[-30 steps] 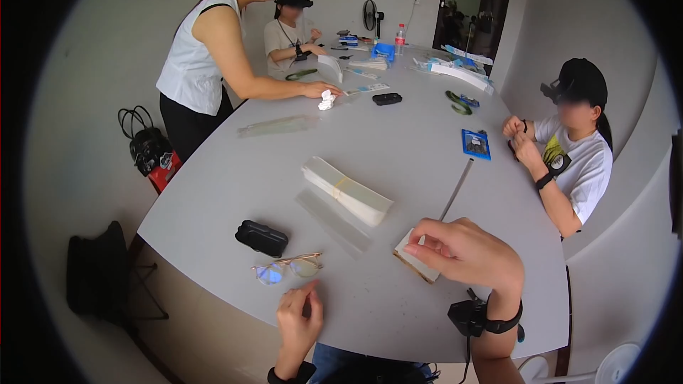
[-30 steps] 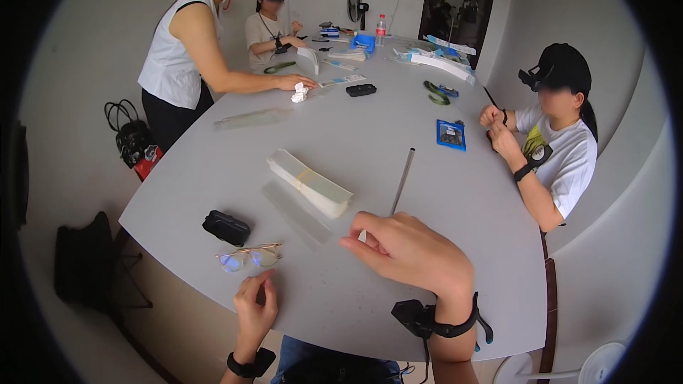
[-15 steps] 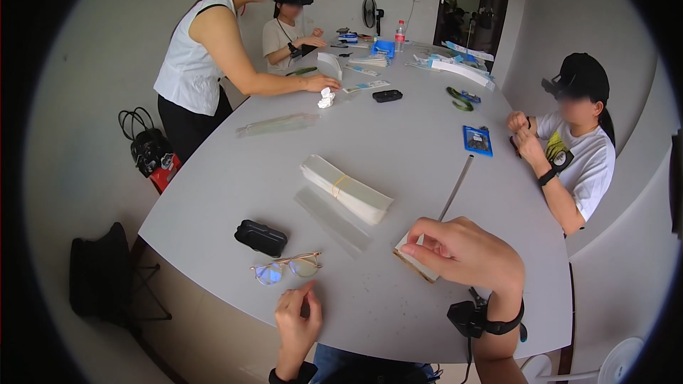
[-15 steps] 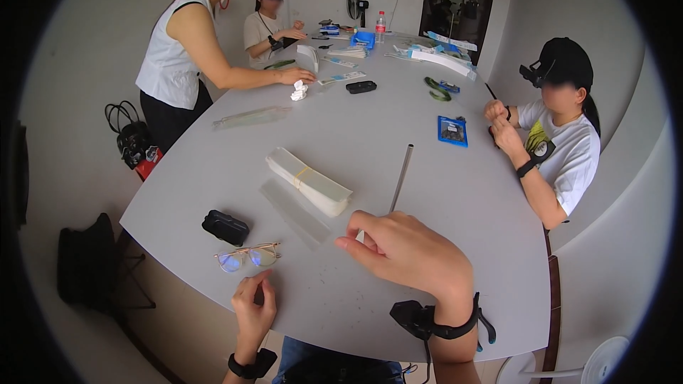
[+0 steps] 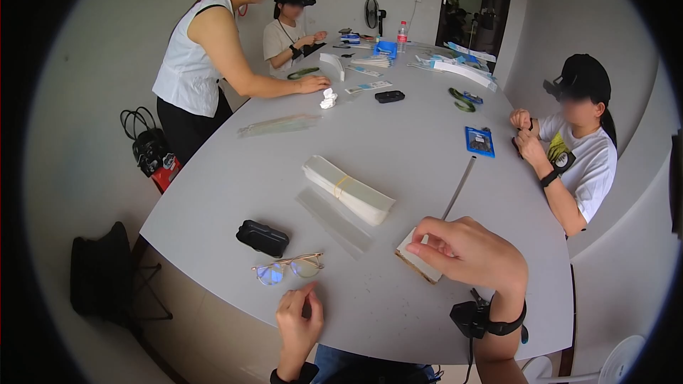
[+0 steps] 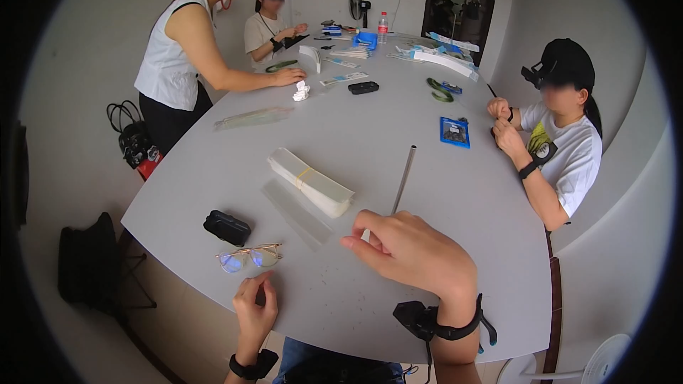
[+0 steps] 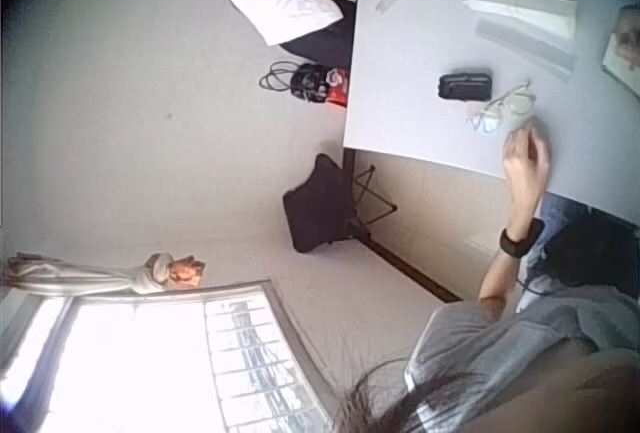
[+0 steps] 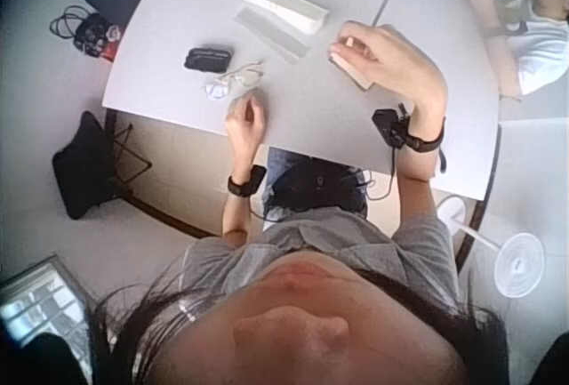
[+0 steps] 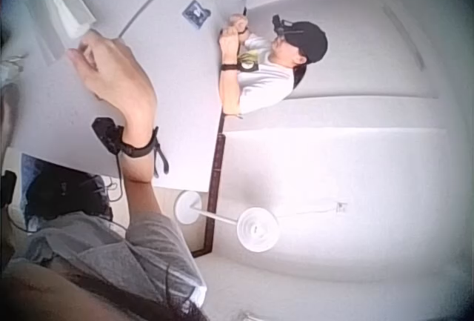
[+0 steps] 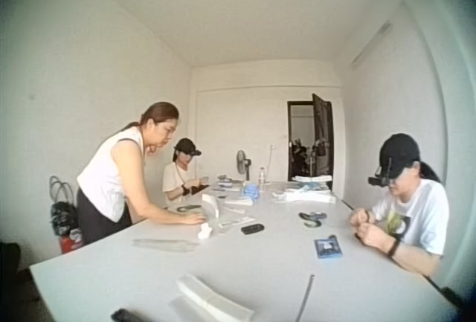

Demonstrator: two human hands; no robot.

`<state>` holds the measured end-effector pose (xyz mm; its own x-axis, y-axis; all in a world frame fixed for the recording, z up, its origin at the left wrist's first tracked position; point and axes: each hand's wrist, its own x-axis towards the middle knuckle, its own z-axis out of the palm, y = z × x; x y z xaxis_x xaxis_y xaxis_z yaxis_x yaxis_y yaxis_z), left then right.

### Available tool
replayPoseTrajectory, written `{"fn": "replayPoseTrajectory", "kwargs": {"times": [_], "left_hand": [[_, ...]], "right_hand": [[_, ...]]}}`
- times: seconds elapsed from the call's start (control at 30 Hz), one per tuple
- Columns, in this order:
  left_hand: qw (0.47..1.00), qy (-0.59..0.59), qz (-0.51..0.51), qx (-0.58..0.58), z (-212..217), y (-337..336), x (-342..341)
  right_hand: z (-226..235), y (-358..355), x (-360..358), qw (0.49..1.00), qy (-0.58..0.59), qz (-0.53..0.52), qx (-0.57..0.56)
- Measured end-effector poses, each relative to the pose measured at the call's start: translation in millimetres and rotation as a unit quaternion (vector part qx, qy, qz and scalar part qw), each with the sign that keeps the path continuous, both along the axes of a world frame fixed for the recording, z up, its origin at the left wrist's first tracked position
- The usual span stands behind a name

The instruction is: Manually assembling or sorting small fishing tackle components at a table.

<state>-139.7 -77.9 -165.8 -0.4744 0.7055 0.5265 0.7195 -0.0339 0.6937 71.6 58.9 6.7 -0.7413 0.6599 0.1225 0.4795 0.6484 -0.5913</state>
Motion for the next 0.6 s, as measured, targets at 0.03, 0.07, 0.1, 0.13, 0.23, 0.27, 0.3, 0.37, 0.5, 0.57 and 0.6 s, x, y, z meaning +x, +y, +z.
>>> {"fn": "replayPoseTrajectory", "kwargs": {"times": [0.03, 0.07, 0.1, 0.13, 0.23, 0.27, 0.3, 0.37, 0.5, 0.57, 0.6], "left_hand": [[1.0, 0.0, -0.001, 0.001, -0.2, 0.1, -0.1], [1.0, -0.001, -0.002, 0.002, -0.4, 0.3, -0.1], [1.0, -0.001, -0.003, 0.003, -0.8, 0.7, 0.0], [1.0, -0.003, -0.004, 0.005, -1.5, 1.1, 0.1], [1.0, -0.006, -0.002, 0.008, -2.2, 1.1, 0.1], [1.0, -0.007, 0.001, 0.009, -2.4, 1.0, 0.0], [1.0, -0.007, 0.0, 0.009, -2.5, 1.0, 0.2], [1.0, -0.008, 0.004, 0.006, -3.0, 0.8, 0.3], [1.0, 0.003, 0.0, 0.014, -2.9, 1.2, 0.1], [1.0, 0.0, 0.003, 0.007, -2.0, 0.6, 0.7], [1.0, 0.0, 0.003, 0.007, -2.3, 0.7, 0.5]], "right_hand": [[-0.1, 0.3, 0.2, 1.0, 0.0, 0.0, 0.0], [-0.1, 0.8, 0.3, 1.0, -0.003, 0.0, 0.001], [0.3, 0.8, 1.1, 1.0, -0.006, -0.001, 0.002], [0.2, 1.1, 2.0, 1.0, -0.006, -0.003, 0.003], [-1.5, 2.3, 2.9, 1.0, -0.007, -0.003, 0.001], [-1.9, 2.4, 3.0, 1.0, -0.006, -0.003, 0.0], [-1.7, 2.6, 3.5, 1.0, -0.006, -0.003, -0.001], [1.1, 2.9, 4.6, 1.0, -0.02, -0.006, -0.001], [0.3, 2.8, 7.0, 0.999, -0.046, -0.02, -0.002], [-1.0, 2.7, 8.3, 0.999, -0.045, -0.022, -0.005], [-1.4, 2.7, 8.2, 0.999, -0.044, -0.023, -0.008]]}}
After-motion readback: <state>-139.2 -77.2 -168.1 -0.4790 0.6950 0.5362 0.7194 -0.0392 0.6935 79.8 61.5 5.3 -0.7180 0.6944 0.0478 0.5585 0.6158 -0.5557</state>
